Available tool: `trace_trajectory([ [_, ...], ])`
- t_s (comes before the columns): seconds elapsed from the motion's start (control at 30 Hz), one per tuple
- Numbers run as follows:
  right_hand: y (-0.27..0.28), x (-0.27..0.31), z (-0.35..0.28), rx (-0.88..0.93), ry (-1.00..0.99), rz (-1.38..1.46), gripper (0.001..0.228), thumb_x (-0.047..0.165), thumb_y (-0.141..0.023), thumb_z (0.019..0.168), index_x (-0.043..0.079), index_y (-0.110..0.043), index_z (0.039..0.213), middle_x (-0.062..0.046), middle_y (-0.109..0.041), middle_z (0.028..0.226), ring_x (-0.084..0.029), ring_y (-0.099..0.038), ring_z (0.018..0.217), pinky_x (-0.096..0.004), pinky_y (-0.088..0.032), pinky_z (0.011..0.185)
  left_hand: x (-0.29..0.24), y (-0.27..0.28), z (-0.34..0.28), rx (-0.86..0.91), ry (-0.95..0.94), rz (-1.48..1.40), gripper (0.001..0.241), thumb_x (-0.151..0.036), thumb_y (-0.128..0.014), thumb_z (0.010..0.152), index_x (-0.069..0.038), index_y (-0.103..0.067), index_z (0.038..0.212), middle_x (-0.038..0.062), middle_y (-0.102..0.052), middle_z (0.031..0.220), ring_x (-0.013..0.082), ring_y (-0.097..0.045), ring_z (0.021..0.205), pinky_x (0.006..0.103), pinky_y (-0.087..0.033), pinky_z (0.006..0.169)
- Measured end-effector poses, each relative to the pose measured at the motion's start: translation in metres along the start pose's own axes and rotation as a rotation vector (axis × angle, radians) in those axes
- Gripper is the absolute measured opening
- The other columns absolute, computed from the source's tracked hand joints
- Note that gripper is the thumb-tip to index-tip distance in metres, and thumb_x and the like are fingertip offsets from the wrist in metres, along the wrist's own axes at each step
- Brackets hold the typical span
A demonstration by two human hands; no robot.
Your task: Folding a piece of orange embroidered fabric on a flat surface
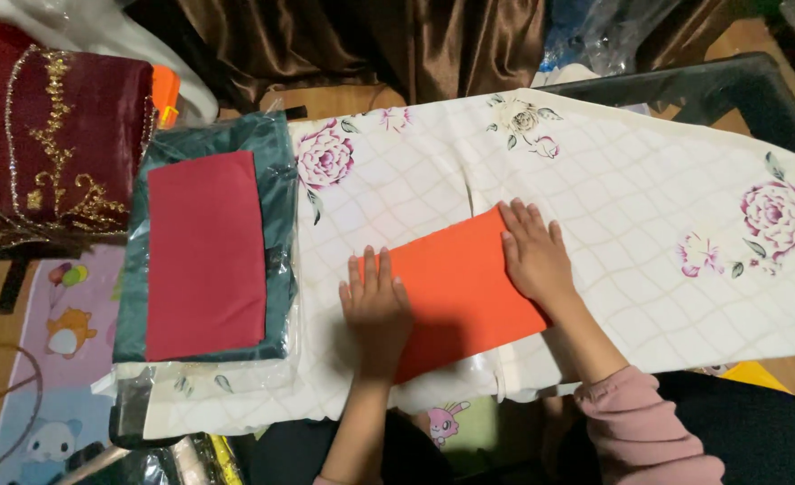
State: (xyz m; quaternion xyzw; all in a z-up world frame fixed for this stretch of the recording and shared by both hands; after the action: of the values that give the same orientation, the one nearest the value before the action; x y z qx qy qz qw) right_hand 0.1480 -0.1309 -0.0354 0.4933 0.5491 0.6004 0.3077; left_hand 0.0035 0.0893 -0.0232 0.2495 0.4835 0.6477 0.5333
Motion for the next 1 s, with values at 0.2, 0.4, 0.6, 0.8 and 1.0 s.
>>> trace_trajectory([
  [0.2,0.065,0.024,-0.040,-0.302,-0.076,0.071,0.054,0.028,-0.032,0.112,0.008,-0.037,0.162,-0.019,-0.021,0.172,-0.037,-0.016,0.158,-0.062,-0.007,0.124,0.012,-0.002,-0.001,-0.016,0.063,0.028,0.051,-0.033,-0.041,0.102,-0.021,-0.054,0.150,0.003,-0.051,0.157,0.0354,-0.052,0.138,0.0543,-0.050,0.101],
  [0.4,-0.039,0.129,-0.097,0.036,0.493,-0.210,0.080,0.040,-0.056,0.098,0.019,-0.018,0.164,-0.006,-0.024,0.169,-0.024,-0.026,0.154,-0.044,-0.023,0.125,0.022,-0.025,-0.004,0.023,0.081,0.031,0.052,-0.036,-0.038,0.103,-0.023,-0.053,0.151,0.001,-0.048,0.160,0.0334,-0.050,0.141,0.0546,-0.048,0.103],
  [0.6,-0.015,0.079,-0.097,-0.112,0.320,-0.115,0.057,0.045,-0.030,0.107,0.030,-0.033,0.162,0.002,-0.034,0.166,-0.022,-0.027,0.154,-0.049,-0.020,0.123,0.021,-0.020,-0.003,0.065,0.081,-0.019,0.051,-0.037,-0.035,0.105,-0.022,-0.052,0.151,0.002,-0.048,0.160,0.0339,-0.049,0.142,0.0556,-0.049,0.104],
  [0.8,-0.006,0.017,-0.089,-0.224,0.168,-0.057,0.055,0.037,-0.030,0.109,0.023,-0.034,0.163,0.000,-0.031,0.169,-0.023,-0.026,0.156,-0.044,-0.016,0.126,0.015,-0.012,-0.005,0.010,0.054,0.061,0.052,-0.034,-0.044,0.101,-0.019,-0.053,0.150,0.005,-0.049,0.159,0.0343,-0.048,0.143,0.0589,-0.042,0.109],
  [1.0,-0.008,0.017,-0.090,-0.246,0.181,-0.035,0.056,0.038,-0.027,0.110,0.021,-0.034,0.163,0.000,-0.032,0.169,-0.022,-0.025,0.156,-0.042,-0.016,0.126,-0.089,0.047,-0.017,-0.090,-0.267,-0.211,0.053,-0.028,-0.050,0.100,-0.006,-0.049,0.149,0.020,-0.051,0.153,0.0375,-0.046,0.144,0.0573,-0.034,0.114],
])
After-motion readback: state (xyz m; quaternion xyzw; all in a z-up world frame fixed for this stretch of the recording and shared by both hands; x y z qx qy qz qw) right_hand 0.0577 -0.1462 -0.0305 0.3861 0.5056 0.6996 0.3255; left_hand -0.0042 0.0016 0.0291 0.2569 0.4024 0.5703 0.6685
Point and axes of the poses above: each hand's wrist, its own z-axis towards the middle knuckle, its own y-axis out of the back of the hand, x = y × z, the point moved 9 cm from there along z, towards the middle knuckle
